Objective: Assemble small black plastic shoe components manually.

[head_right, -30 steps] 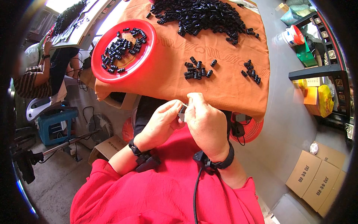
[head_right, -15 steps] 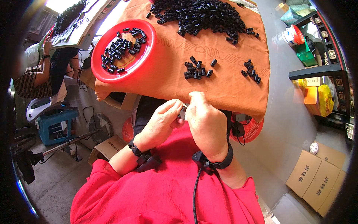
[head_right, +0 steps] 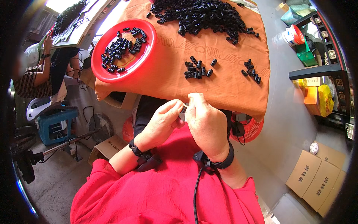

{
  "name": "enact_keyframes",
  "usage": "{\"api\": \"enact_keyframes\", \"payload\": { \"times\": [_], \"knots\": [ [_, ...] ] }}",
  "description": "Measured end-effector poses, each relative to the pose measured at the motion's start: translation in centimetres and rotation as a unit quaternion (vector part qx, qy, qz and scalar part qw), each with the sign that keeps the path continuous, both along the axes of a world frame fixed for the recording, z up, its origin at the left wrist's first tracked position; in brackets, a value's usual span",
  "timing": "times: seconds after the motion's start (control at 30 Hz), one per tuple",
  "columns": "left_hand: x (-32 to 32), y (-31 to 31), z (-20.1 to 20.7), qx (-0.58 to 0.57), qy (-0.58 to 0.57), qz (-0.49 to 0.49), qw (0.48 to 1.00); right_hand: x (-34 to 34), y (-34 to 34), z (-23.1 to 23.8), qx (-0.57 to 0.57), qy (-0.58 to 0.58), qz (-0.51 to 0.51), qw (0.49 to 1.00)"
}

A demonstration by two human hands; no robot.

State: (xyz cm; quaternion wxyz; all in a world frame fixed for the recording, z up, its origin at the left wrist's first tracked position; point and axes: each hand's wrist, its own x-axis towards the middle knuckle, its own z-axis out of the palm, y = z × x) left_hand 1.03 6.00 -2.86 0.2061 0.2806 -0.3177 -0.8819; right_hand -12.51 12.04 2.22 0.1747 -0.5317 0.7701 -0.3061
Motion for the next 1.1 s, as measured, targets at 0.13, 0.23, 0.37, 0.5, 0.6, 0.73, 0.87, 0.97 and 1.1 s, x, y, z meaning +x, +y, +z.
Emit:
{"api": "enact_keyframes", "payload": {
  "times": [0.13,0.23,0.37,0.5,0.6,0.73,0.87,0.97,1.1],
  "knots": [
    [0.1,0.0,0.0,-0.006,0.002,-0.005,1.000,-0.1,0.0,-0.1,0.007,0.003,0.003,1.000],
    [0.1,-0.1,0.2,-0.005,-0.007,-0.007,1.000,-0.1,0.0,-0.2,0.001,-0.008,0.004,1.000],
    [0.1,-0.2,0.5,-0.006,-0.003,-0.005,1.000,0.0,0.0,0.3,0.007,-0.036,-0.007,0.999],
    [0.2,-0.2,0.4,-0.016,-0.011,-0.015,1.000,-0.4,0.0,0.3,-0.017,-0.035,-0.042,0.998],
    [0.1,-0.3,0.4,-0.013,-0.028,-0.007,1.000,-0.2,0.1,0.1,-0.010,-0.018,-0.018,1.000],
    [-0.1,-0.2,0.5,0.000,-0.007,-0.002,1.000,-0.2,0.0,-0.2,-0.001,-0.015,0.001,1.000],
    [-0.1,-0.3,1.0,0.017,-0.011,-0.003,1.000,-0.3,-0.2,0.0,-0.004,-0.009,-0.004,1.000],
    [0.1,-0.6,0.1,0.048,0.029,-0.021,0.998,-0.6,-0.2,0.0,-0.005,-0.040,-0.038,0.998],
    [-0.1,-1.0,0.5,0.069,0.010,-0.017,0.997,-1.1,-0.1,0.1,-0.013,-0.160,-0.013,0.987]
  ]
}}
